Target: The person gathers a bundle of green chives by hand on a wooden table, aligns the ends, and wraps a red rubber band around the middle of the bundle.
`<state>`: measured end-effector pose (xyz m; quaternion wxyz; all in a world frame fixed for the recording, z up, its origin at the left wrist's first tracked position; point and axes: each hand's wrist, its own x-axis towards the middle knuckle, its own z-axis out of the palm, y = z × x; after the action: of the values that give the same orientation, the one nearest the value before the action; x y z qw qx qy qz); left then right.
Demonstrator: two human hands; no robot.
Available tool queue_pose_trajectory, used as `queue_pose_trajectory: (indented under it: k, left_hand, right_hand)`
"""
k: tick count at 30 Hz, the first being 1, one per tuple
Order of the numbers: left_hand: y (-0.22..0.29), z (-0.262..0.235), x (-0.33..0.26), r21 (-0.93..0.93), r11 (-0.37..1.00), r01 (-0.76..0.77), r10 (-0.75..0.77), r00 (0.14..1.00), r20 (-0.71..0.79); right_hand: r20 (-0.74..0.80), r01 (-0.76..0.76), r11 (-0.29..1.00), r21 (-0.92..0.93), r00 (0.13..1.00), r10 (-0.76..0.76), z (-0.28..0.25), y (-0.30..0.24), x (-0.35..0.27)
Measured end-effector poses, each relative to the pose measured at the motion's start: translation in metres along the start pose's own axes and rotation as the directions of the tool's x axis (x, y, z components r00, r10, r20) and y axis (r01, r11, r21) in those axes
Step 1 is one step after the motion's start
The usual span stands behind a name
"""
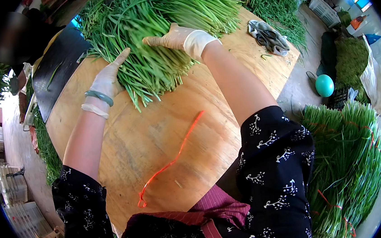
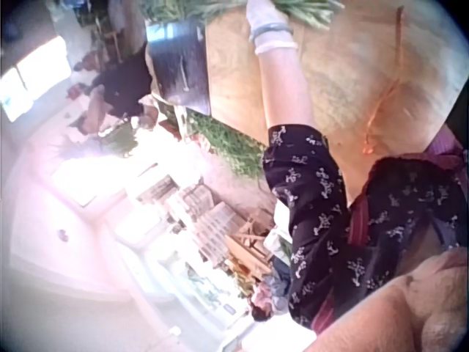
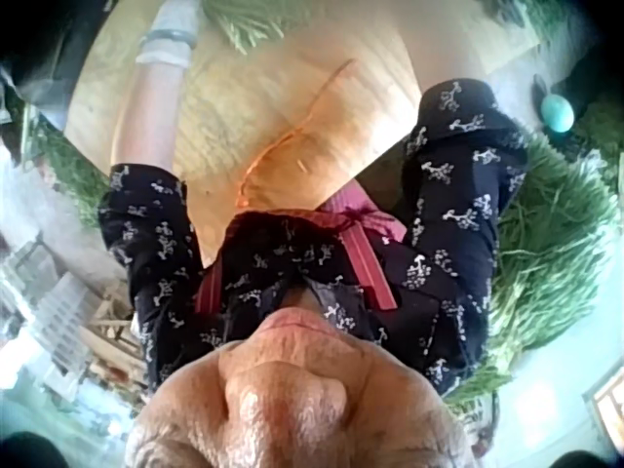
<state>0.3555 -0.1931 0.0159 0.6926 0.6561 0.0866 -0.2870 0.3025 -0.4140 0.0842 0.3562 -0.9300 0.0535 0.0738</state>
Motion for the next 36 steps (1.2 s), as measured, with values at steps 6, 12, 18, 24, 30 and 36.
queue_pose_trajectory:
  k: [6, 12, 18, 24, 30, 36]
  left_hand:
    - [0.008, 0.008, -0.01, -0.357, 0.932, 0.065, -0.047, 0.997, 0.059]
    - [-0.002, 0.004, -0.017, -0.316, 0.948, -0.039, 0.056, 0.997, 0.044]
    - [-0.013, -0.019, -0.064, -0.214, 0.969, -0.124, 0.12, 0.992, -0.032]
    - [-0.05, -0.063, -0.096, -0.214, 0.952, -0.217, 0.171, 0.962, -0.213]
    - [-0.08, -0.061, -0.162, -0.229, 0.917, -0.326, 0.237, 0.909, -0.344]
    - [-0.082, -0.086, -0.198, -0.238, 0.933, -0.27, 0.201, 0.94, -0.277]
  right_hand:
    - [0.125, -0.041, 0.998, -0.049, 0.991, 0.047, -0.015, 0.001, 0.0]
    - [0.084, 0.168, 0.95, -0.262, 0.985, -0.151, 0.033, -0.034, -0.002]
    - [0.049, 0.169, 0.985, -0.038, 0.985, -0.167, 0.084, -0.031, -0.013]
    - [0.198, 0.218, 0.955, 0.199, 0.946, -0.258, 0.118, -0.054, -0.027]
    - [0.172, 0.318, 0.715, 0.622, 0.836, -0.521, 0.158, -0.05, -0.043]
    - [0.155, 0.211, 0.966, 0.149, 0.96, -0.234, 0.149, -0.062, -0.066]
